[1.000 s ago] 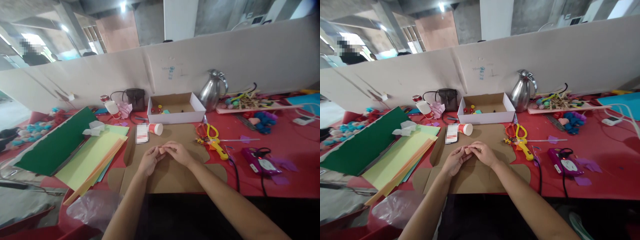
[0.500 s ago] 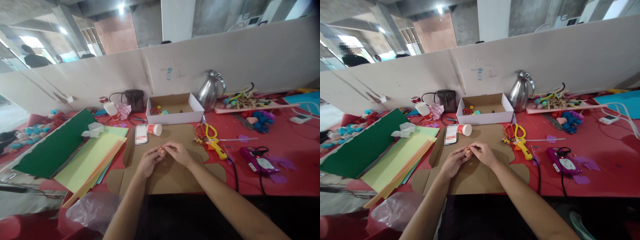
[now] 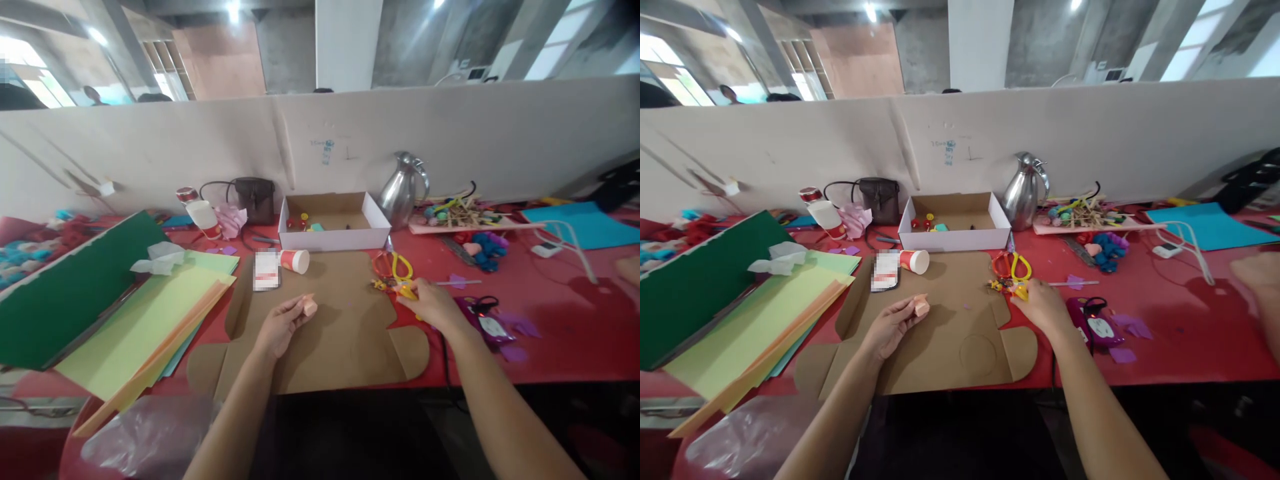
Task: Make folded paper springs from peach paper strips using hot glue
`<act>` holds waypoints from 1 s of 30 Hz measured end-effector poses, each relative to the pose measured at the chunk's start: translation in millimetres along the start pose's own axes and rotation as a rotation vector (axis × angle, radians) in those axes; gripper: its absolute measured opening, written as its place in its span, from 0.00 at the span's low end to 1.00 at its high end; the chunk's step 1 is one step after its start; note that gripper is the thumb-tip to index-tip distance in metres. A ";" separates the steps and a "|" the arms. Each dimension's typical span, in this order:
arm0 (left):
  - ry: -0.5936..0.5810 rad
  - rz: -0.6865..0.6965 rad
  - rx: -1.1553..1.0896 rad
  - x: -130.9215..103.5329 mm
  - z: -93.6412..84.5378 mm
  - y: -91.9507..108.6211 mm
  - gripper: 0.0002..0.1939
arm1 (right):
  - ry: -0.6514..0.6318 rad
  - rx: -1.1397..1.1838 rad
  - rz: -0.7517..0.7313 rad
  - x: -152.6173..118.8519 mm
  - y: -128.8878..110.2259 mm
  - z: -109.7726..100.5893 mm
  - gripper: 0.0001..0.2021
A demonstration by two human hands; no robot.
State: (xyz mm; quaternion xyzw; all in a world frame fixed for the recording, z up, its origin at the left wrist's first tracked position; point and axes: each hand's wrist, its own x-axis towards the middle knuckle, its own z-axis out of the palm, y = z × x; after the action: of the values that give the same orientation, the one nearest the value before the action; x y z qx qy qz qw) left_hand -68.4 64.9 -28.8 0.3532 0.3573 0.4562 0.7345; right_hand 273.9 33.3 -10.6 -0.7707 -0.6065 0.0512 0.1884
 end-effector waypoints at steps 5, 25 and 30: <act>0.034 0.063 0.091 -0.1 1.4 -2.9 0.19 | -0.128 0.003 0.103 8.6 14.3 12.1 0.15; 0.095 0.139 -0.026 -1.7 3.3 0.1 0.17 | -0.076 0.525 0.225 -6.1 -6.8 8.3 0.12; 0.101 0.131 -0.027 -2.1 2.8 -1.1 0.16 | -0.133 0.955 0.102 -26.7 -46.6 -11.5 0.20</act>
State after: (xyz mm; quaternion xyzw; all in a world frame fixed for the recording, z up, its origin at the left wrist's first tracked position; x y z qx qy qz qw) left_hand -66.3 62.0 -28.0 0.3421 0.3639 0.5254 0.6888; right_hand 227.9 14.2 12.4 -0.6216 -0.4875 0.3823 0.4794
